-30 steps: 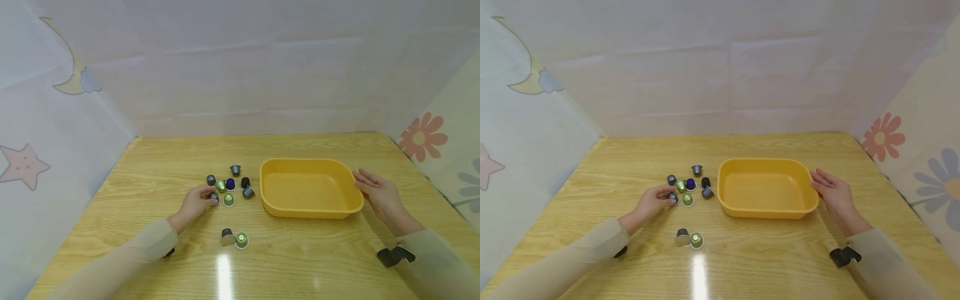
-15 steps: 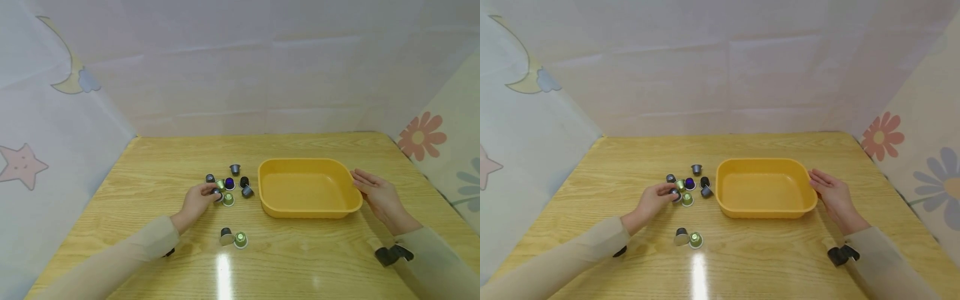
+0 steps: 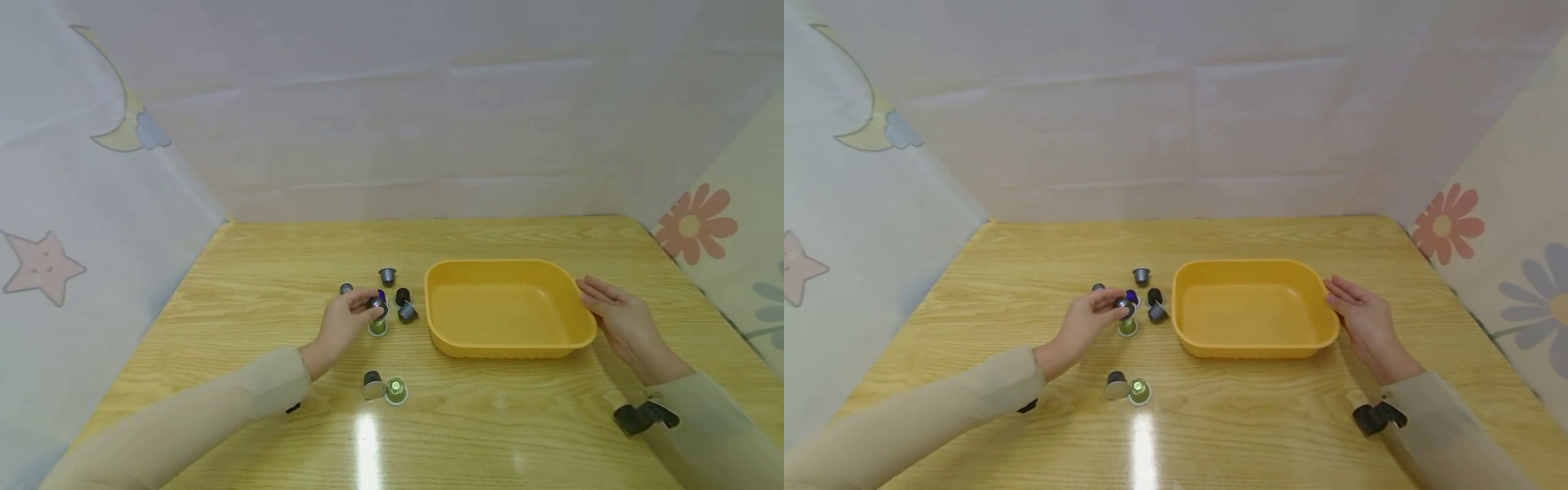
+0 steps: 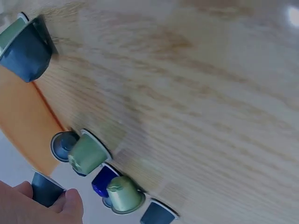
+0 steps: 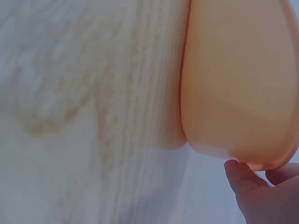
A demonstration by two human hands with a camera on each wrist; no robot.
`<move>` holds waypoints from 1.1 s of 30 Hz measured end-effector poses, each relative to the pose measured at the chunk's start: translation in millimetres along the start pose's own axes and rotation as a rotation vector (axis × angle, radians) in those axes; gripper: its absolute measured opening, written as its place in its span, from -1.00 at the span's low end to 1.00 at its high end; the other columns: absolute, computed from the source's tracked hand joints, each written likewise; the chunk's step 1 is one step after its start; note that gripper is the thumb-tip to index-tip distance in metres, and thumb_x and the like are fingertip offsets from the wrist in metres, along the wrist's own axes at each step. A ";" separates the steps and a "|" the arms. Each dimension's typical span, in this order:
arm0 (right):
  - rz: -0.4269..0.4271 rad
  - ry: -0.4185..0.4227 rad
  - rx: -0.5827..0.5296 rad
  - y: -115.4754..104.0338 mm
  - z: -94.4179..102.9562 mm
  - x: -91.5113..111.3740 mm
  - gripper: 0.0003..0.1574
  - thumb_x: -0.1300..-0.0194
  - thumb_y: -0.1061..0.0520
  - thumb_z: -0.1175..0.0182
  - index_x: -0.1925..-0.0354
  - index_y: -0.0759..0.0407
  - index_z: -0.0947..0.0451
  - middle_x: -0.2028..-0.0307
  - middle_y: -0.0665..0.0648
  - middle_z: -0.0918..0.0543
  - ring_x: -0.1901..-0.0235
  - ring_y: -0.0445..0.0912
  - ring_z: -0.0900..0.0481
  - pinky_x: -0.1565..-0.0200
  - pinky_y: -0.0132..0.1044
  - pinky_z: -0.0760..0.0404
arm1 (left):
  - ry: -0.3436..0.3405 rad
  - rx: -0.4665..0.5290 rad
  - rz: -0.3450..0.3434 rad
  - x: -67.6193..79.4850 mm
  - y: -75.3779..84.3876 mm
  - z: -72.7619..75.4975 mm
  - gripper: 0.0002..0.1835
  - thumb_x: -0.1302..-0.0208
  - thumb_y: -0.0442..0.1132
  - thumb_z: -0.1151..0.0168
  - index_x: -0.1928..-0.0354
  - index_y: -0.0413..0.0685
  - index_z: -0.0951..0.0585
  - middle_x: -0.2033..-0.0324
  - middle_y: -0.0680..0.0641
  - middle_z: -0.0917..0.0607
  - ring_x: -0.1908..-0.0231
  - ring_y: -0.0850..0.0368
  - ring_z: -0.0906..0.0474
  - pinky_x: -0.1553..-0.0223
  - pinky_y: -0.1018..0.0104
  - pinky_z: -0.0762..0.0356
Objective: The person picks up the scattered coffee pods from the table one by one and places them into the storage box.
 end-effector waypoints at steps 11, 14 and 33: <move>-0.006 0.005 0.038 1.8 -0.9 -1.2 0.00 -0.33 0.29 -0.21 -0.46 0.42 0.20 0.20 -0.25 -0.68 0.22 -0.46 -0.61 0.19 -0.55 -0.59 | -0.055 0.098 0.007 -4.0 21.3 -13.2 -0.61 -0.25 -0.48 -0.27 -0.13 -0.41 -0.53 -0.11 -0.34 -0.57 -0.14 -0.13 -0.52 -0.09 0.26 -0.53; 0.007 -0.004 0.028 0.6 1.0 -1.8 -0.04 -0.34 0.30 -0.20 -0.47 0.38 0.15 0.18 -0.24 -0.69 0.20 -0.45 -0.62 0.18 -0.54 -0.60 | -0.083 0.133 0.011 -7.3 27.5 -22.2 -0.60 -0.26 -0.48 -0.26 -0.14 -0.40 -0.53 -0.12 -0.33 -0.57 -0.15 -0.11 -0.52 -0.09 0.27 -0.53; -0.018 0.005 0.041 1.9 2.6 -1.2 0.00 -0.35 0.27 -0.19 -0.46 0.43 0.24 0.21 -0.27 -0.68 0.21 -0.44 -0.62 0.20 -0.53 -0.60 | -0.173 0.115 0.016 -10.8 43.7 -70.6 -0.62 -0.24 -0.49 -0.27 -0.12 -0.42 -0.53 -0.07 -0.29 -0.60 -0.11 -0.07 -0.56 -0.06 0.32 -0.55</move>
Point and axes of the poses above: each hand's wrist, its own x-axis away from the middle knuckle, its own z-axis out of the back of the hand, y = z × x, the point moved 6 cm from there along -x, towards the middle knuckle
